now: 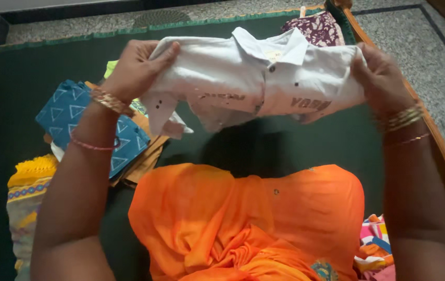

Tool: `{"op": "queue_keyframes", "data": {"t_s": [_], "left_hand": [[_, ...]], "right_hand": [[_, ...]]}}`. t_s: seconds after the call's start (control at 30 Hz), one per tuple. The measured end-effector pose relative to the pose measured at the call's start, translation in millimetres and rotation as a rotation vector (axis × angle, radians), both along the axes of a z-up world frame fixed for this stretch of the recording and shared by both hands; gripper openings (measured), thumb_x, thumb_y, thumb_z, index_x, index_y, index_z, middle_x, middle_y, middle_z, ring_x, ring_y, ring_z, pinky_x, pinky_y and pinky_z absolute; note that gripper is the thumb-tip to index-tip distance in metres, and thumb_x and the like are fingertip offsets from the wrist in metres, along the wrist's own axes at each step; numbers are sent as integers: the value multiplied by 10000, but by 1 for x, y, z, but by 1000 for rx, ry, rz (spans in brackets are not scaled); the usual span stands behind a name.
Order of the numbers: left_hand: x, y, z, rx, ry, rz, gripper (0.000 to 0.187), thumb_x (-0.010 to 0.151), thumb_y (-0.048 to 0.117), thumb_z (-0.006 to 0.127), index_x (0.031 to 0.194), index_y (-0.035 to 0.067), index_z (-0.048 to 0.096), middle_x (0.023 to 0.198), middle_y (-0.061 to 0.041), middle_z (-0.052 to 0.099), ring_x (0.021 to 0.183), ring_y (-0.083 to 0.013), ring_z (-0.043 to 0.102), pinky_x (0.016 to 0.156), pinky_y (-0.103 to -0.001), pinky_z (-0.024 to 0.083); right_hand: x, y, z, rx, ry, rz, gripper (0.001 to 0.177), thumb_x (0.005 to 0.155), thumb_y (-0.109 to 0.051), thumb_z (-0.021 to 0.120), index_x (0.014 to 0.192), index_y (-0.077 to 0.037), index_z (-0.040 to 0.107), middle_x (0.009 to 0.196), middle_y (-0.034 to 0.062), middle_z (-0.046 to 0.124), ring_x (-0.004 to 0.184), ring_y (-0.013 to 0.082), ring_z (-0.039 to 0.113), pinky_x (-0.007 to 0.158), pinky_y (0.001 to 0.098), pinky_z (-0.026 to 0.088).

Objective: The person folds several items of clothing, including a lime green t-shirt, a pink shirt, and a white patterned shirt, by hand on a bed.

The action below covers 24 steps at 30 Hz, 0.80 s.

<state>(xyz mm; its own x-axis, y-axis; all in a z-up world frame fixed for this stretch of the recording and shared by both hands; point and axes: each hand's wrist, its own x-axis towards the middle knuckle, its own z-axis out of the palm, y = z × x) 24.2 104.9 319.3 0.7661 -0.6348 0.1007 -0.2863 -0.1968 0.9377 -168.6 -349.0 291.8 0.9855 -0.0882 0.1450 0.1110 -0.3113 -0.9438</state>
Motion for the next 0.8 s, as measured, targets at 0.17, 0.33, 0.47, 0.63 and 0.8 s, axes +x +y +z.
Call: {"op": "queue_keyframes", "data": {"t_s": [0.17, 0.33, 0.47, 0.63, 0.8], "left_hand": [[-44, 22, 45, 39, 180, -199, 366, 1007, 363, 613, 1058, 35, 765, 753, 16, 735, 586, -34, 623, 522, -204, 519], [-38, 24, 31, 38, 118, -171, 400, 1002, 378, 623, 1106, 12, 749, 845, 0, 720, 686, -38, 619, 609, -216, 531], [48, -12, -37, 295, 47, 61, 411, 982, 426, 638, 1022, 29, 739, 841, -9, 692, 703, -93, 568, 649, -305, 501], [186, -46, -103, 367, -114, 364, 413, 961, 452, 706, 970, 39, 700, 876, -25, 702, 771, -117, 579, 700, -362, 508], [241, -38, -83, 313, -304, 596, 434, 936, 455, 723, 951, 22, 698, 893, -67, 693, 784, -154, 605, 707, -377, 523]], "right_hand": [[-27, -18, 26, -750, 385, 139, 370, 852, -255, 769, 1176, -77, 750, 911, 95, 806, 731, 216, 769, 702, 402, 628], [-29, -48, 13, -95, 132, 101, 412, 992, -230, 611, 1346, -19, 612, 1170, 106, 703, 1008, 191, 702, 857, 392, 591], [69, -26, -51, -805, 505, -132, 344, 1055, -196, 501, 1362, -91, 617, 1082, 161, 717, 927, 289, 653, 812, 444, 536], [159, -15, -97, -711, -87, -462, 267, 1084, -329, 517, 1113, -150, 713, 978, 120, 704, 806, 225, 628, 688, 410, 485], [233, -98, -47, -1038, -781, -641, 288, 1128, -190, 572, 875, -70, 639, 731, 107, 620, 649, 278, 612, 582, 421, 486]]}}
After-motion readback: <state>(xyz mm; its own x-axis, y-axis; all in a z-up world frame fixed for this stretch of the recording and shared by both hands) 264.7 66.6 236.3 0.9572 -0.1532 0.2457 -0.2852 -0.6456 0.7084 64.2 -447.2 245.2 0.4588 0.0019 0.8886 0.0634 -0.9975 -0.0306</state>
